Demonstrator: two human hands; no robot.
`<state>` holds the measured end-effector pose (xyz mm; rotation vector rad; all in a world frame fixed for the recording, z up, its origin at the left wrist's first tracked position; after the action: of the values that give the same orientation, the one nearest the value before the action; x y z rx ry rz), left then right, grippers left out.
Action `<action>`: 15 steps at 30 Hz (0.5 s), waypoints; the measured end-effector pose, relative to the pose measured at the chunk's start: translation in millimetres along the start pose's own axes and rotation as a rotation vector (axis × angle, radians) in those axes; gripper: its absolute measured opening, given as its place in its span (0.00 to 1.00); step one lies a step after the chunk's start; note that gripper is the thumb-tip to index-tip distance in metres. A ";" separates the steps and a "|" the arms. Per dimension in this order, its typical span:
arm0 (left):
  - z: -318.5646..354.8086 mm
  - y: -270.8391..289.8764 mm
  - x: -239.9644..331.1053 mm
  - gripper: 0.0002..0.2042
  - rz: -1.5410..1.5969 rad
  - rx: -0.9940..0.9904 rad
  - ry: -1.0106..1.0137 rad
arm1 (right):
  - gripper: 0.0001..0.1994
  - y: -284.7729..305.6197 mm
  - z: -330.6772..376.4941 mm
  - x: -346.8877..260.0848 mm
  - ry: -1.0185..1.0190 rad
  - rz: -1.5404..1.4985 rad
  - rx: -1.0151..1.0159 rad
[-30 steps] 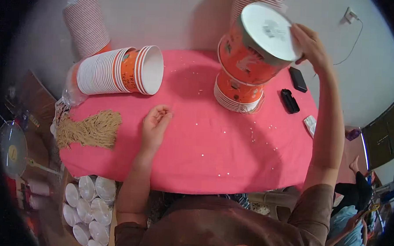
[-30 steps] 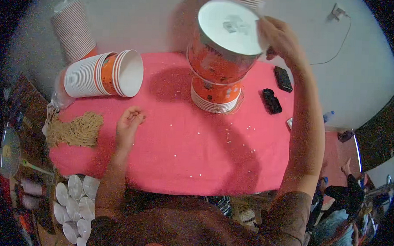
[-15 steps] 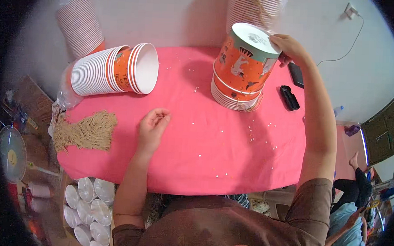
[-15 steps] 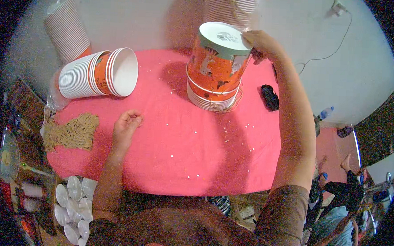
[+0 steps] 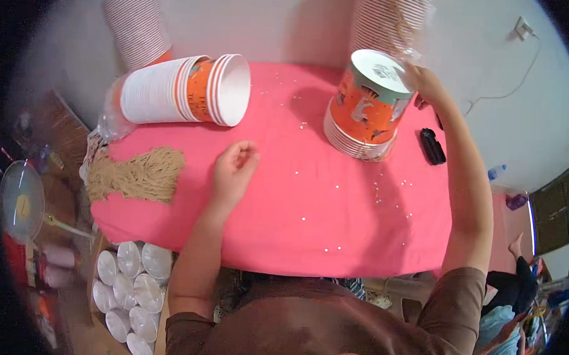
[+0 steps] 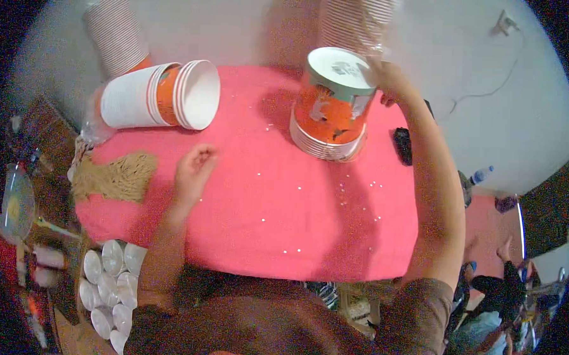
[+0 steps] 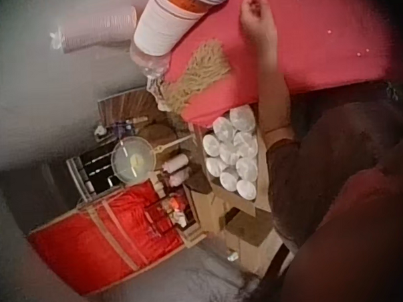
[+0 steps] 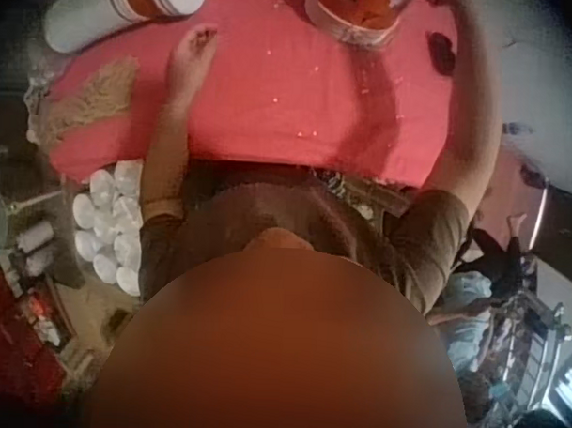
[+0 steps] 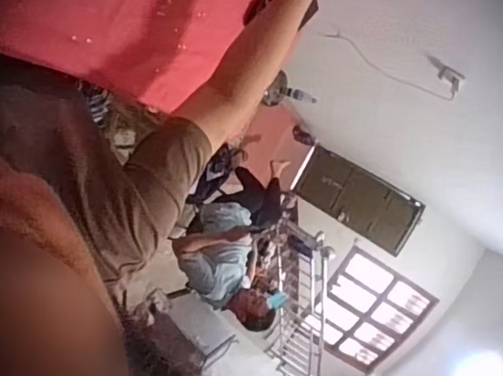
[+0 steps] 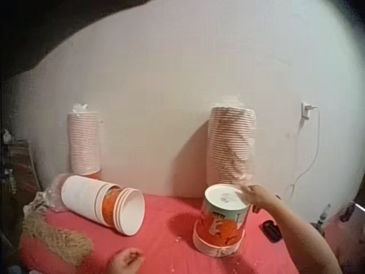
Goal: Attaching rubber bands to the edges of paper buckets.
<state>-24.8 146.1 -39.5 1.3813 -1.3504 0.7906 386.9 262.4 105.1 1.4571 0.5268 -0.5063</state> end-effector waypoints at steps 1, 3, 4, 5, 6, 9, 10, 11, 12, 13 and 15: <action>-5.0 5.8 4.3 0.09 -0.157 0.030 -0.053 | 0.25 8.1 7.3 -4.2 0.042 0.031 0.106; -21.9 9.5 36.6 0.10 -0.344 0.097 -0.150 | 0.21 42.9 18.1 13.2 0.410 0.303 0.571; -23.6 18.9 59.9 0.11 -0.546 0.183 -0.222 | 0.16 41.7 28.9 9.5 0.539 0.278 0.648; -28.0 31.1 70.0 0.11 -0.639 0.250 -0.178 | 0.15 35.0 42.9 -7.4 0.584 0.196 0.649; -32.8 42.7 72.1 0.11 -0.653 0.268 -0.166 | 0.13 28.4 64.8 -36.0 0.630 0.112 0.646; -54.8 66.0 75.0 0.10 -0.740 0.325 -0.108 | 0.12 4.2 100.3 -76.9 0.778 0.216 0.724; -63.6 63.5 71.5 0.10 -0.878 0.341 -0.176 | 0.13 -12.3 106.3 -87.4 0.783 0.266 0.700; -67.4 60.3 73.9 0.09 -1.023 0.359 -0.240 | 0.16 -29.6 114.5 -105.2 0.872 0.306 0.592; -71.6 61.7 69.2 0.10 -1.098 0.383 -0.195 | 0.20 -50.6 112.8 -109.2 0.929 0.360 0.577; -75.6 58.6 64.9 0.10 -1.094 0.381 -0.197 | 0.21 -73.1 118.6 -122.0 0.968 0.427 0.482; -77.6 55.8 62.2 0.12 -1.151 0.421 -0.171 | 0.16 -109.1 119.5 -136.6 1.003 0.425 0.344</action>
<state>-54.3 207.2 52.2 2.2298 -0.3065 0.1488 215.5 138.1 108.7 2.0536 0.8978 0.5504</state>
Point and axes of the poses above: each hand's wrist, its own z-axis away from the middle knuckle, its own y-axis out of the back of the hand, x = y × z, the point moved 7 cm from there along -z, towards the middle knuckle, and after that the axes turned 11 degrees about -x, right-handed, at the moved point
